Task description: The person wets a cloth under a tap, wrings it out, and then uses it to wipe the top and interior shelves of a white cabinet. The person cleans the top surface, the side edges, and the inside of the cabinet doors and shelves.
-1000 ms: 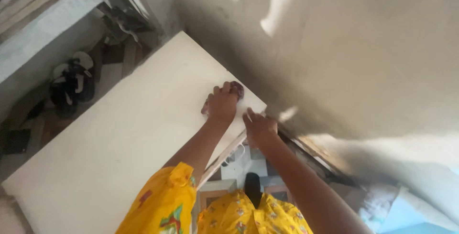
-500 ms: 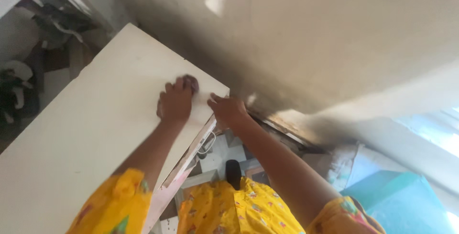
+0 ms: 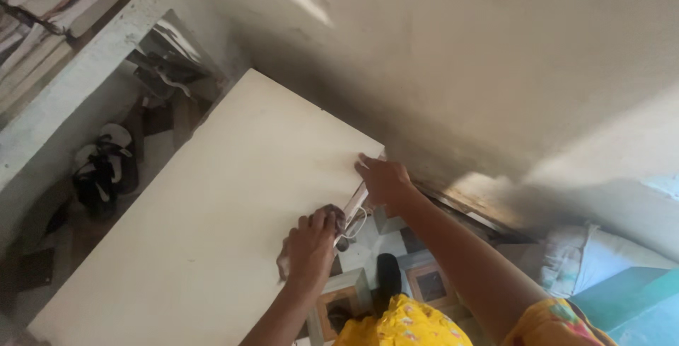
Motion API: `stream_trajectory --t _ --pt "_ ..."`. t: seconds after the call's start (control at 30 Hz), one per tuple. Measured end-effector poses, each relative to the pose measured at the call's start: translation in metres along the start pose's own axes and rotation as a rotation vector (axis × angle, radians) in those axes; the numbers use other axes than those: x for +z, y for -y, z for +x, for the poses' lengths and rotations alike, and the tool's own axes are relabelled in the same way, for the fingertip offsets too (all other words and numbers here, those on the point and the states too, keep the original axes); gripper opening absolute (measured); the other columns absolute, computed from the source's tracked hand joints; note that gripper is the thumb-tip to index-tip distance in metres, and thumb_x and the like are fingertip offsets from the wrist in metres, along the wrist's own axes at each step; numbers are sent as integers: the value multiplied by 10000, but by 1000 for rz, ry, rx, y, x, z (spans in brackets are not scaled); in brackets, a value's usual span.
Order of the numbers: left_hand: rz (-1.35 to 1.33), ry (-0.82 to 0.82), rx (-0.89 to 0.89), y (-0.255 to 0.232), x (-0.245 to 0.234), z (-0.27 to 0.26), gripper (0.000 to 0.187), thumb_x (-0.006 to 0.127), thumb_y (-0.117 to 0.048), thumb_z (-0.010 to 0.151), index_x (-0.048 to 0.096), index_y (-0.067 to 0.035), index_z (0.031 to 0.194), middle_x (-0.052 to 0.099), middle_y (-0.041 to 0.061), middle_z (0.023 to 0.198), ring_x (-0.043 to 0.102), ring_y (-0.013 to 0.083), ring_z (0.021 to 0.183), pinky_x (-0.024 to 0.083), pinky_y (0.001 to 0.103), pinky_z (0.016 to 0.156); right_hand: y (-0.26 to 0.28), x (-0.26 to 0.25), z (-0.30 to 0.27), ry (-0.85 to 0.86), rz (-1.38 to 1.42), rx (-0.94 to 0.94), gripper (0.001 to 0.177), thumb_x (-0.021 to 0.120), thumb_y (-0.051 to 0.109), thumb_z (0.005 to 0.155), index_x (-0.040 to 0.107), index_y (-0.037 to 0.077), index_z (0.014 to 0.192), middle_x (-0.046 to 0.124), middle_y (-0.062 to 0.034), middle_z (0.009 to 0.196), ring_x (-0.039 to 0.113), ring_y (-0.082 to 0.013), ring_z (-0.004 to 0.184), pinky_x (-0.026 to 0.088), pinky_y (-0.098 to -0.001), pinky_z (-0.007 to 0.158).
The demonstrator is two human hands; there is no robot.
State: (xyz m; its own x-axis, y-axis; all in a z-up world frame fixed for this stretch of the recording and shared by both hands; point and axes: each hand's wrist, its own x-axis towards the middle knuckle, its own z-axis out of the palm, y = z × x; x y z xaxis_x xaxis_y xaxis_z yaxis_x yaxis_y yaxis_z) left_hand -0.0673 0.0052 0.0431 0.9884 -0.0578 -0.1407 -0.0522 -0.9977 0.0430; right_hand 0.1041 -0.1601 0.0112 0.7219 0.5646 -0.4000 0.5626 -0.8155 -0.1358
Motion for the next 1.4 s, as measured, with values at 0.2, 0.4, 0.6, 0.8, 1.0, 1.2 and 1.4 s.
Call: stream_trajectory --t 0.2,0.4,0.6,0.8,1.0,1.2,1.4 --pt "92 -209 -2 25 32 79 335 651 -154 830 678 -81 1156 623 82 1199 607 307 1050 542 469 754 3 -8 -4 50 -16 -1 928 784 166 738 361 182 1564 246 -19 1691 505 -255 1390 520 -429 1042" --pt "-22 -36 -127 42 6 121 264 578 -182 949 652 -121 1196 597 86 1255 597 324 1100 554 517 803 9 -16 -7 168 -89 32 914 712 123 809 266 184 1605 156 1 1714 413 -224 1455 476 -407 1097" --pt "-23 99 -129 32 -3 45 534 634 -159 824 596 -113 1355 564 128 1324 597 341 1108 548 482 805 7 -6 -4 -78 51 13 776 755 275 882 371 204 1553 257 -2 1674 411 -268 1458 400 -466 1167" --pt "131 -69 6 46 5 71 442 627 -159 869 627 -93 1307 610 88 1214 608 283 1066 545 453 812 17 -20 -4 84 -26 14 942 787 167 774 292 100 1572 196 -88 1693 364 -256 1471 437 -426 1121" --pt "121 -207 -33 50 18 172 302 623 -149 893 680 -115 1187 617 69 1229 612 295 1072 540 472 818 17 -13 3 111 -56 15 971 780 122 749 282 95 1582 179 -85 1702 360 -258 1482 472 -422 1091" --pt "111 -228 245 35 11 106 286 647 -128 832 698 -77 1109 629 117 1170 621 313 1032 542 489 794 14 -7 4 147 64 63 1043 816 193 731 231 175 1593 120 -15 1703 299 -216 1516 435 -439 1134" --pt "0 -283 303 39 19 103 355 640 -123 885 679 -57 1231 617 97 1202 597 305 1089 509 491 840 6 12 24 95 -14 51 1004 815 196 758 267 171 1599 152 -45 1720 354 -273 1488 446 -465 1120"
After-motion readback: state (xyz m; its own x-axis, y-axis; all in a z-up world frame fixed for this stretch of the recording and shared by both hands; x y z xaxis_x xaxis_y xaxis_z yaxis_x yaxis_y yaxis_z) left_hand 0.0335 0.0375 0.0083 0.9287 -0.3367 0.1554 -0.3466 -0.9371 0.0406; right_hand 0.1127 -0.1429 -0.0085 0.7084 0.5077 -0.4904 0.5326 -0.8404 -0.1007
